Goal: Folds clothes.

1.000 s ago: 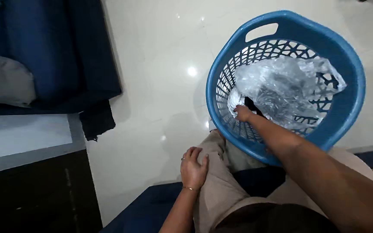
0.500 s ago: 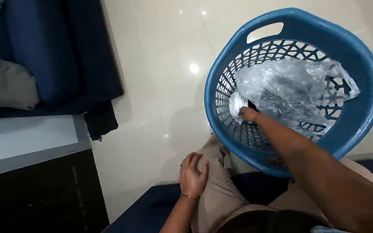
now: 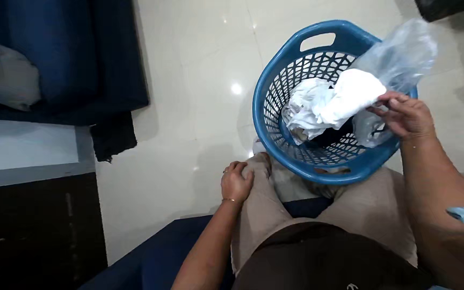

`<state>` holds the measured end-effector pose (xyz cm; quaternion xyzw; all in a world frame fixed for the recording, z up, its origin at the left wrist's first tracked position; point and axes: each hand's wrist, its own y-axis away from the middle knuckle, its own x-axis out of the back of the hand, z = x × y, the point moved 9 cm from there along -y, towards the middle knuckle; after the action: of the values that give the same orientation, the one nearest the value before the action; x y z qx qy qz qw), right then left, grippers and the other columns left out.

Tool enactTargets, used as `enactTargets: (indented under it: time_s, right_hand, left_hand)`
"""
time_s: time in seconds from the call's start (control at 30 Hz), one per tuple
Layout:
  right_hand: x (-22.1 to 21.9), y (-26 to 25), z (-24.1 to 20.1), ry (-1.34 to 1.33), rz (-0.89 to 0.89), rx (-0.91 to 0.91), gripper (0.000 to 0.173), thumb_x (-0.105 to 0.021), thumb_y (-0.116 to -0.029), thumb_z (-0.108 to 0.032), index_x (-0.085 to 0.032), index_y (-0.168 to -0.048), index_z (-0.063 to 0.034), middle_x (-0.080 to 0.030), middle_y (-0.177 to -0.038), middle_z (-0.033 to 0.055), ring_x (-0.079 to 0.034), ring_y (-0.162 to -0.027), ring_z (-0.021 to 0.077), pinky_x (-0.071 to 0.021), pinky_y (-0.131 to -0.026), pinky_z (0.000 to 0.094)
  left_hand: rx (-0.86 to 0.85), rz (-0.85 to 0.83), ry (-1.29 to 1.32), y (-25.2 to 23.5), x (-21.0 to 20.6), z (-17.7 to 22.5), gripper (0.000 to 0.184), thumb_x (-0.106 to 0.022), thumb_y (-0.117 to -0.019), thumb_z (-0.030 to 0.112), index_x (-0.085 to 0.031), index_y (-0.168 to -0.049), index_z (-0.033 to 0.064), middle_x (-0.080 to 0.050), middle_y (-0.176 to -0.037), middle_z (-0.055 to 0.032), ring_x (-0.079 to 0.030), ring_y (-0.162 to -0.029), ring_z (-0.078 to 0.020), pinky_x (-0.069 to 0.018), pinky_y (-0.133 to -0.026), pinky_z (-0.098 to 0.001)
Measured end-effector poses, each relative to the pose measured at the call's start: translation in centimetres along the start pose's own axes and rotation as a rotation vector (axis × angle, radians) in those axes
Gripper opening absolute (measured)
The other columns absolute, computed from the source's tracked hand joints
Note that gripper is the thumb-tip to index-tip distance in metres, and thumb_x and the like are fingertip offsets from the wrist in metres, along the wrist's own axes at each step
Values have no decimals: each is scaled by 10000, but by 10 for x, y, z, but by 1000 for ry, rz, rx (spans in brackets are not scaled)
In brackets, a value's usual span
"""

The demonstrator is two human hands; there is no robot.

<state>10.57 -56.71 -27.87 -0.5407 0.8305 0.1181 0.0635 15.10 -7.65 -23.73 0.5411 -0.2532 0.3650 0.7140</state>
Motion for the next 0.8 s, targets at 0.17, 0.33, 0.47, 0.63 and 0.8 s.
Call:
enactTargets:
  time_s: [0.17, 0.33, 0.47, 0.63, 0.8]
  right_hand:
    - [9, 38, -74, -6, -8, 191, 149, -611, -985, -275, -739, -1031, -216, -719, -1023, -92, -676, -979, 98, -574, -929, 365]
    - [-28, 61, -100, 247, -118, 168, 88, -701, -883, -125, -720, -953, -174, -699, -1058, -90, -668, -958, 55, -582, -891, 283]
    - [-62, 88, -126, 80, -197, 253, 72, -763, -864, -178, -746, -925, -210, -725, -1039, -84, -680, -915, 53, -590, -829, 255]
    - [-104, 128, -175, -140, -310, 398, 55, -775, -873, -253, -760, -925, -250, -730, -1000, -115, -677, -898, 7, -581, -794, 198]
    - [-132, 161, -182, -183, -347, 378, 271, -684, -949, -362, -746, -1158, -202, -733, -1163, -60, -692, -1021, 56, -591, -876, 247]
  left_hand:
    - [17, -5, -12, 5, -8, -4, 429, -559, -1026, 423, -673, -1334, 147, -570, -1457, -117, -530, -1347, -333, -420, -1104, -560]
    - [2, 32, -25, 7, -12, -5, 432, -580, -1019, 430, -669, -1337, 153, -566, -1456, -117, -529, -1337, -346, -426, -1077, -589]
    - [-52, 119, 15, 12, -13, -6, 475, -623, -1001, 376, -617, -1391, 106, -551, -1459, -172, -514, -1342, -391, -396, -1092, -620]
    - [-475, 232, 453, 32, -3, 55, 1009, -878, -803, 300, -311, -1580, -3, -353, -1581, -289, -408, -1436, -423, -402, -1134, -593]
    - [-802, -106, 904, 117, 12, 180, 943, -916, -692, 63, -399, -1475, -36, -556, -1395, -204, -616, -1215, -229, -558, -994, -400]
